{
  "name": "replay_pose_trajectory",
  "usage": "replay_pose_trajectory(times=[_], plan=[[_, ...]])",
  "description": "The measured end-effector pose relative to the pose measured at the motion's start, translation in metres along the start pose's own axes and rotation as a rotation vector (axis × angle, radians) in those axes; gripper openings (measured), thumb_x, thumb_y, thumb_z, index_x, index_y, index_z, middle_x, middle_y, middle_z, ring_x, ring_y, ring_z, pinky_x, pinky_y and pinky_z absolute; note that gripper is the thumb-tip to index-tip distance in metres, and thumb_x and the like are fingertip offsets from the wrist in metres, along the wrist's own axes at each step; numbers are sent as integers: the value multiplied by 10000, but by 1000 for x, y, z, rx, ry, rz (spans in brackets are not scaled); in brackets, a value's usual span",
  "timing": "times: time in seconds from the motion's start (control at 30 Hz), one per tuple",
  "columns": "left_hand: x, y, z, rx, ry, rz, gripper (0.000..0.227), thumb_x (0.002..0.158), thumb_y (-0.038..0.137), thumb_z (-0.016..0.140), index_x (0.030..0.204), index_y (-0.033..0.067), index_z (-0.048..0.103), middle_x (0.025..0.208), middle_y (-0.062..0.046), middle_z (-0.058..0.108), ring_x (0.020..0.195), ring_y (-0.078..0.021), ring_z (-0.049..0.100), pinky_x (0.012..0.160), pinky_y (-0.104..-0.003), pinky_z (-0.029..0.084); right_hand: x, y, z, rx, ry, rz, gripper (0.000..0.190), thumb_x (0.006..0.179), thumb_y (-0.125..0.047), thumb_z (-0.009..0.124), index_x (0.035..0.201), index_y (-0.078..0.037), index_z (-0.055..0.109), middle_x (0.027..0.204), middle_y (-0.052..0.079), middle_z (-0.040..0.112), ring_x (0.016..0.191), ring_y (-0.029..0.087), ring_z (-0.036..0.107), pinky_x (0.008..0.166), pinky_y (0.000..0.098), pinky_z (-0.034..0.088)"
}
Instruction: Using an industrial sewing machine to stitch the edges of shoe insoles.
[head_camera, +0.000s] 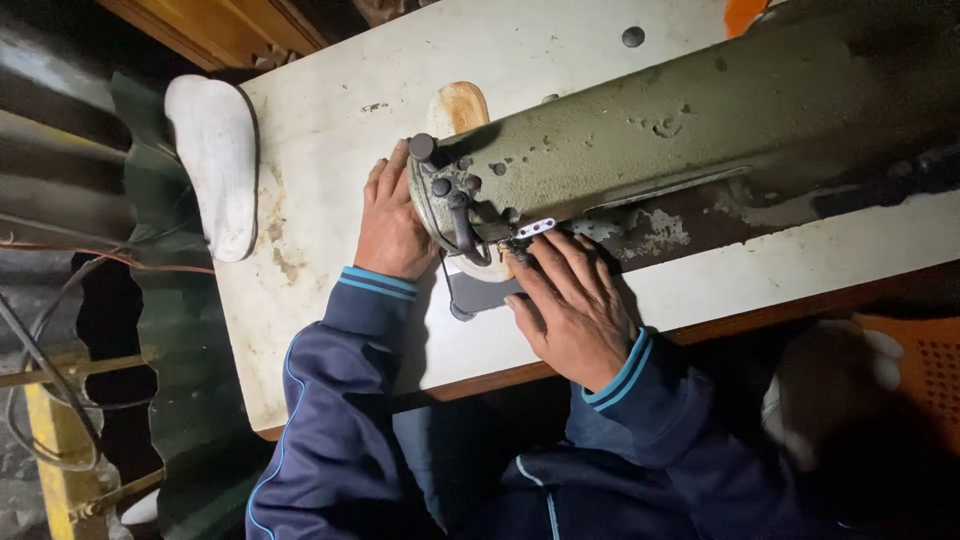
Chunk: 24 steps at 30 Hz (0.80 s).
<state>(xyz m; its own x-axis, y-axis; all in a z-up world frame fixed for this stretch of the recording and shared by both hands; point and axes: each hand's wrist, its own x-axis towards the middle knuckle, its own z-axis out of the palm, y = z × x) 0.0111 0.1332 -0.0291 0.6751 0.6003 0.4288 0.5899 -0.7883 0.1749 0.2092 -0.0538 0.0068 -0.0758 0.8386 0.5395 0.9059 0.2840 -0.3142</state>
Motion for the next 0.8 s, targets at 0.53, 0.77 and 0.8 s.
replay_pose_trajectory(times=[0.53,0.77,0.8], plan=[[-17,1,-9,135,-32,-171,345,1002,308,621,1296,143,693,1507,-135,542,1469,-402,389,1175,-607,256,0,-2,0,1,7,3,393,984,-278,644,1307,-58,679,1363,206,625,1365,369,530,1112,530,406],[-38,21,-37,137,-3,-221,398,1002,424,634,1242,107,652,1492,-184,532,1449,-433,417,1156,-629,275,-1,-1,1,11,14,9,413,985,-277,637,1334,-57,663,1377,204,617,1371,371,523,1112,534,406],[-41,24,-40,123,1,-236,413,983,445,659,1206,98,649,1481,-200,540,1438,-444,433,1160,-636,271,0,-1,0,10,12,10,414,988,-281,633,1338,-61,660,1375,200,619,1371,367,523,1110,532,408]])
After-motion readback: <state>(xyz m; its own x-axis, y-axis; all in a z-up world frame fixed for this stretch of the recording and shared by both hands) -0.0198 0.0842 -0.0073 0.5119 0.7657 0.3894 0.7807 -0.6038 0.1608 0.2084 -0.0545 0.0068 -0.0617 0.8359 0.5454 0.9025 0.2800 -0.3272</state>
